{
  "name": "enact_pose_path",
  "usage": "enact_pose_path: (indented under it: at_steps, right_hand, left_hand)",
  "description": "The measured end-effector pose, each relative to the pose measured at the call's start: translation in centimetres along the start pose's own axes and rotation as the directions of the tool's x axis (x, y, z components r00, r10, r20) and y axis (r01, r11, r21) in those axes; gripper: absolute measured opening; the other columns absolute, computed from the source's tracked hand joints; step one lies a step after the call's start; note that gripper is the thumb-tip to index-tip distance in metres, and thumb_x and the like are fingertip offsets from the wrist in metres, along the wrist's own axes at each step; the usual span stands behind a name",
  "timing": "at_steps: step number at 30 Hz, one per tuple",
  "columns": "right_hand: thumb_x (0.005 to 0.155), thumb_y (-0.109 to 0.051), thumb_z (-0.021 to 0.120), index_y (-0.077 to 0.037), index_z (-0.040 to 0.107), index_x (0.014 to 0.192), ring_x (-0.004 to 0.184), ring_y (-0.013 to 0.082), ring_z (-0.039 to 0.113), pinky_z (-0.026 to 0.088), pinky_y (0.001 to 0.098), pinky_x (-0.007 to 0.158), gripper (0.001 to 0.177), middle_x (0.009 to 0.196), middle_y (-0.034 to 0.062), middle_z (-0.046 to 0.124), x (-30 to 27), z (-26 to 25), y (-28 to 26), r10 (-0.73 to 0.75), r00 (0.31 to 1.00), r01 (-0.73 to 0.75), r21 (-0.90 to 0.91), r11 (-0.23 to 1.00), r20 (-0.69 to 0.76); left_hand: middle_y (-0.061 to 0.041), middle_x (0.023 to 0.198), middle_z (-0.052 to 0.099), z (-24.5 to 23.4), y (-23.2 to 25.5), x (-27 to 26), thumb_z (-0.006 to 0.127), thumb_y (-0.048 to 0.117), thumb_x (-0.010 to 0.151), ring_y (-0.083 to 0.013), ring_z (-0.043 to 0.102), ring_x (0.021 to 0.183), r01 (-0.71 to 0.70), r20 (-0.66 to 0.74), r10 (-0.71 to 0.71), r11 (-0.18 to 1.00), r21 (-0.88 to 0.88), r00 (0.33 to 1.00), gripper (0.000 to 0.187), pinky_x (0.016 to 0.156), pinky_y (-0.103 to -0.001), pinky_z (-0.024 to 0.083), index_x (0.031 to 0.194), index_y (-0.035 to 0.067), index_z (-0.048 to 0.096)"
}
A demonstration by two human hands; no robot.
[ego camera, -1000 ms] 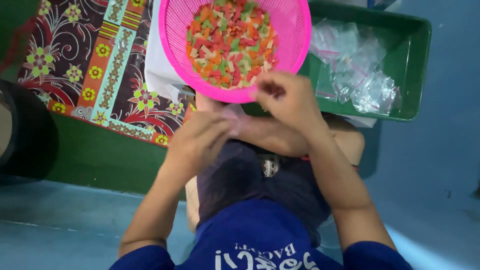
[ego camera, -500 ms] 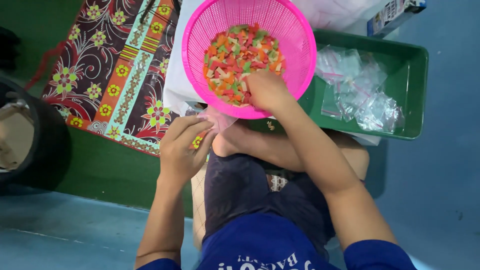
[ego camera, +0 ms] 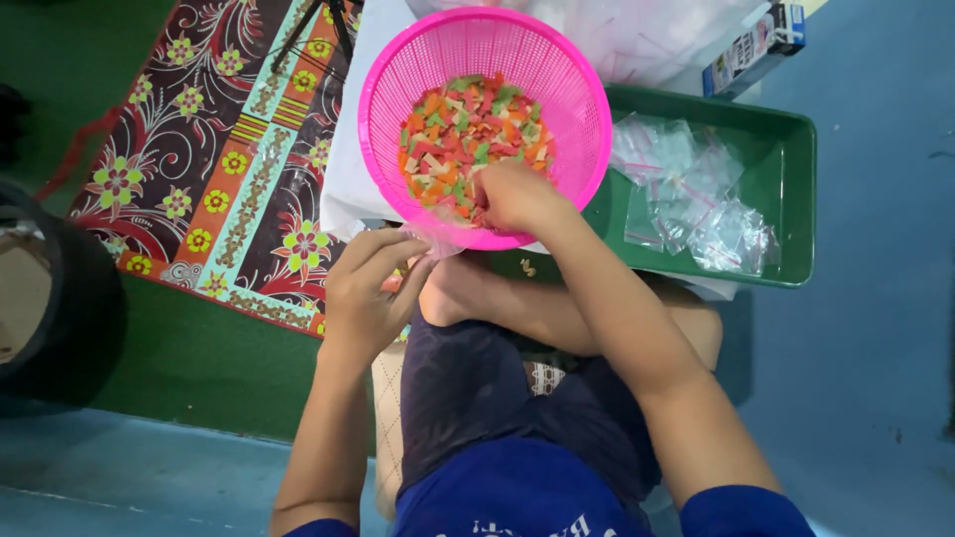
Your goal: A person is manually filling small plastic bags with colorful dried food pieces from a basket while sitting on the floor.
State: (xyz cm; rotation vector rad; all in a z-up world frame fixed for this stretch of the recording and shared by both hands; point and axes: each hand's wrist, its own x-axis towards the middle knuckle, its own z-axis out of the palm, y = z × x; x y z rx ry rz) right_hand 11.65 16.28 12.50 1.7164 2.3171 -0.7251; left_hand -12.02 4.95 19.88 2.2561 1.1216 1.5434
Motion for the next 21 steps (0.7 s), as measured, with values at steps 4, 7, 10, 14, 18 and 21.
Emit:
enact_pose_path:
  at_steps: [4,7,10,14,18,21]
  right_hand:
    - [0.075,-0.021,0.082,-0.019,0.082,0.084,0.104,0.0424,0.072,0.057,0.0496,0.092,0.009,0.093,0.0199,0.076,-0.6,-0.6,-0.5,-0.017,1.0,0.017,-0.023,1.0,0.009]
    - [0.075,-0.019,0.077,-0.018,0.082,0.083,0.105,0.0418,0.071,0.057,0.0492,0.093,0.01,0.092,0.0201,0.076,0.0,-0.1,0.2,-0.053,0.998,0.053,0.005,0.999,0.017]
    - [0.072,-0.016,0.076,-0.016,0.081,0.082,0.104,0.0412,0.072,0.057,0.0493,0.091,0.011,0.09,0.0191,0.077,-0.5,-0.7,-0.3,-0.064,0.998,0.064,0.036,0.997,0.009]
    - [0.074,-0.023,0.076,-0.023,0.081,0.087,0.098,0.0327,0.075,0.058,0.0445,0.088,0.014,0.087,0.0075,0.079,-1.1,-1.2,0.4,-0.038,0.999,0.041,0.084,0.996,-0.028]
    - [0.079,-0.009,0.073,-0.009,0.081,0.093,0.079,0.0235,0.068,0.054,0.0352,0.072,0.015,0.081,0.0088,0.075,-2.9,-3.6,0.8,-0.089,0.964,0.197,0.449,0.872,-0.249]
    - [0.086,-0.002,0.074,-0.002,0.077,0.099,0.07,0.0074,0.064,0.053,0.0193,0.065,0.013,0.081,0.0024,0.072,-4.9,-5.4,0.2,-0.025,0.925,0.313,0.724,0.615,-0.378]
  left_hand:
    - [-0.006,0.089,0.071,0.0,-0.5,-0.6,0.083,0.012,0.089,-0.0217,0.068,0.072,0.037,-0.01,-0.037,0.999,0.033,0.999,0.008,0.07,-0.035,0.059,0.096,0.009,0.078]
    - [-0.005,0.09,0.071,-0.1,-0.9,-0.3,0.083,0.013,0.09,-0.0232,0.07,0.076,0.03,-0.031,-0.029,0.999,0.015,0.999,0.009,0.07,-0.034,0.059,0.096,0.01,0.078]
    - [-0.004,0.089,0.07,-0.3,-1.3,-0.2,0.082,0.013,0.091,-0.0196,0.068,0.071,0.032,-0.044,-0.032,0.999,0.001,0.999,0.008,0.064,-0.033,0.059,0.096,0.01,0.078]
    - [-0.003,0.089,0.07,-0.1,-1.7,0.3,0.084,0.017,0.09,-0.02,0.071,0.077,0.028,-0.014,-0.027,0.994,0.105,1.0,0.009,0.072,-0.032,0.059,0.095,0.013,0.078]
    - [-0.012,0.097,0.07,0.2,-1.5,1.6,0.081,0.004,0.089,-0.0299,0.069,0.088,0.08,0.012,-0.08,0.996,0.033,0.997,0.011,0.076,-0.038,0.056,0.099,0.002,0.076]
    - [-0.01,0.104,0.07,1.3,-1.9,2.1,0.081,0.0,0.085,-0.0273,0.065,0.091,0.119,0.04,-0.122,0.99,0.072,0.992,0.017,0.078,-0.036,0.053,0.101,0.0,0.074]
